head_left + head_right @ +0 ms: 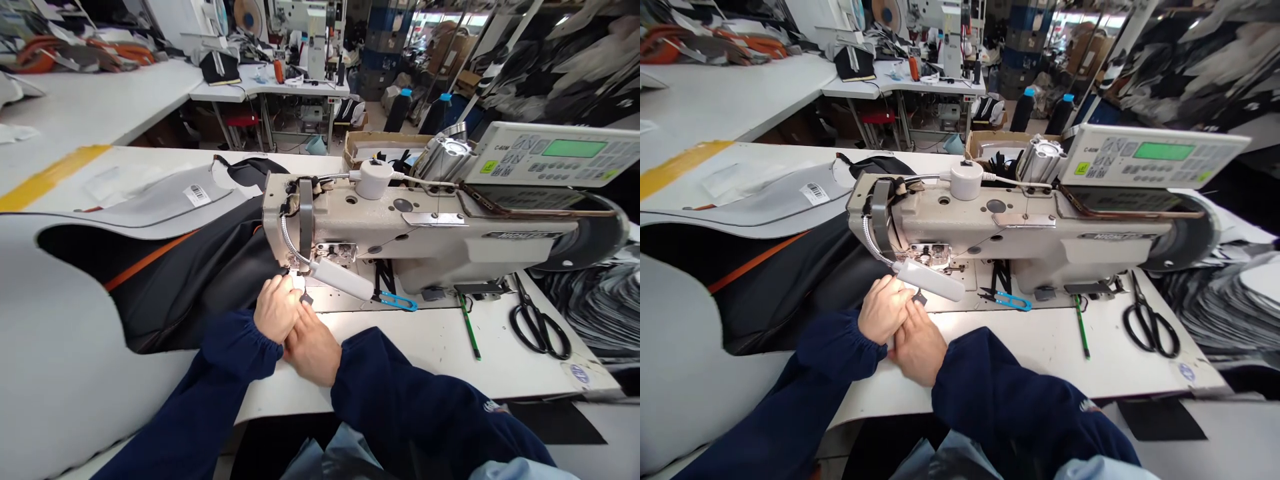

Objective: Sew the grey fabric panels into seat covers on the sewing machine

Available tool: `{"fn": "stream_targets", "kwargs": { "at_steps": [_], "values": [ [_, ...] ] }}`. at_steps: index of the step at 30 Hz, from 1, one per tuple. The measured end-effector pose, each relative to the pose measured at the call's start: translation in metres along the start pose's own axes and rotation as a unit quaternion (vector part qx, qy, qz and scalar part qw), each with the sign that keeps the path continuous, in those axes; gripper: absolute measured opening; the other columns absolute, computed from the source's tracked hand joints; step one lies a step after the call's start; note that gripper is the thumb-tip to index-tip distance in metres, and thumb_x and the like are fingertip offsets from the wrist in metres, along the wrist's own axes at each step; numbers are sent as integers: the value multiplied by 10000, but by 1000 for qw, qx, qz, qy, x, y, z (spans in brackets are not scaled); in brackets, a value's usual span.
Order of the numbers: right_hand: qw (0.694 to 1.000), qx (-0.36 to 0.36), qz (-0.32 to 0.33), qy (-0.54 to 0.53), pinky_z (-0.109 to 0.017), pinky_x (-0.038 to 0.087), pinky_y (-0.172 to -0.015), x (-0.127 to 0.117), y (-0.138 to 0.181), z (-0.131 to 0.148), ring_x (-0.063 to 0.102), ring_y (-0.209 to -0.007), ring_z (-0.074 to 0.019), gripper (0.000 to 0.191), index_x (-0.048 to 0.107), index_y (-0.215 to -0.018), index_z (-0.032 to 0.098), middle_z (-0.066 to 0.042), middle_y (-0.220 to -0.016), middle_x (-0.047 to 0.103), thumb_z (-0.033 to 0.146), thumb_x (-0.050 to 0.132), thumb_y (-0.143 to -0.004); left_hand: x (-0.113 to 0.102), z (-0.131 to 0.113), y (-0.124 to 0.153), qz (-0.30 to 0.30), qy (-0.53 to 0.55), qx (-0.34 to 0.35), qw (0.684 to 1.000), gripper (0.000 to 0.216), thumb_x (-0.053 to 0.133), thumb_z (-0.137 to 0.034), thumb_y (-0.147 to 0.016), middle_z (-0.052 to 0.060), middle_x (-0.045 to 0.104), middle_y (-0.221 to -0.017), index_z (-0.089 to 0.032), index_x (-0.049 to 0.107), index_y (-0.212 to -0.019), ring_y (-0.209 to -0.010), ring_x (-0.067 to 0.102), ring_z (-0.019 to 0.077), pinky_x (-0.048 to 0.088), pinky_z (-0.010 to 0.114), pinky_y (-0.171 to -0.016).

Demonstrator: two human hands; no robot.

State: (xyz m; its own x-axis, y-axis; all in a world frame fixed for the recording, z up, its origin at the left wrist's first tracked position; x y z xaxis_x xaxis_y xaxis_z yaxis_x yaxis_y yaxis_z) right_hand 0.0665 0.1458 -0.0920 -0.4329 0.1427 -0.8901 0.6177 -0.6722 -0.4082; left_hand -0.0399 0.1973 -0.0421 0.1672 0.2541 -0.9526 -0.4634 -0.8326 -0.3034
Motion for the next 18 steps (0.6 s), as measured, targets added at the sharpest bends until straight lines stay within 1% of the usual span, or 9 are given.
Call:
{"fn": "stream_targets", "kwargs": {
  "at_steps": [3, 7, 11, 14, 18],
  "values": [
    [999, -14, -11, -28, -491, 373, -1016, 1, 0, 14, 443, -1178, -347, 556, 554, -1152, -36, -234, -1175, 552, 432, 521, -854, 1, 1, 2, 19, -4, 4, 1000, 220, 481, -88, -754, 64, 559, -705, -190, 673, -717, -723, 456, 211, 333, 341, -640],
    [999, -20, 6, -30, -507, 384, -991, 0, -4, 17, 504, -1077, -341, 535, 577, -1119, -25, -222, -1108, 587, 433, 517, -849, 3, 4, 4, 33, 1, 15, 999, 202, 494, -110, -761, 61, 555, -691, -188, 670, -699, -728, 455, 209, 324, 341, -645],
    [999, -12, 20, -26, -522, 368, -989, 2, -14, 16, 495, -1075, -357, 538, 577, -1110, -33, -236, -1098, 582, 427, 527, -837, 4, 11, -1, 61, 7, 30, 998, 201, 497, -111, -765, 51, 567, -704, -196, 678, -743, -743, 462, 206, 322, 338, -648],
    [999, -11, 42, -26, -555, 357, -974, 6, -22, 16, 489, -1074, -369, 513, 566, -1120, -35, -245, -1103, 575, 388, 528, -833, 3, 17, -7, 90, 0, 34, 995, 185, 508, -124, -769, 50, 574, -729, -194, 666, -702, -762, 477, 201, 336, 334, -663],
    [999, -19, 32, -30, -568, 364, -946, 11, -28, 13, 478, -1090, -372, 464, 568, -1120, -21, -239, -1089, 584, 335, 517, -827, -2, 16, -13, 126, -20, 25, 991, 197, 485, -125, -787, 59, 586, -780, -192, 665, -738, -806, 498, 204, 362, 330, -696]
  ]
}}
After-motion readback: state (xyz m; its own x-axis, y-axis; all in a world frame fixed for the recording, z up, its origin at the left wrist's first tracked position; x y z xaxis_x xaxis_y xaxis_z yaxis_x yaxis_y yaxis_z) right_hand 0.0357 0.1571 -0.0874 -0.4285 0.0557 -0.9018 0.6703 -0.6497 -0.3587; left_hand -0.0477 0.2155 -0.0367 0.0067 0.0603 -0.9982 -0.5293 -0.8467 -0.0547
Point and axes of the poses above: each hand's wrist, its own y-axis away from the middle knuckle, its own x-axis out of the palm, z = x × y, the point moved 1 cm from there along -y, towards the middle knuckle
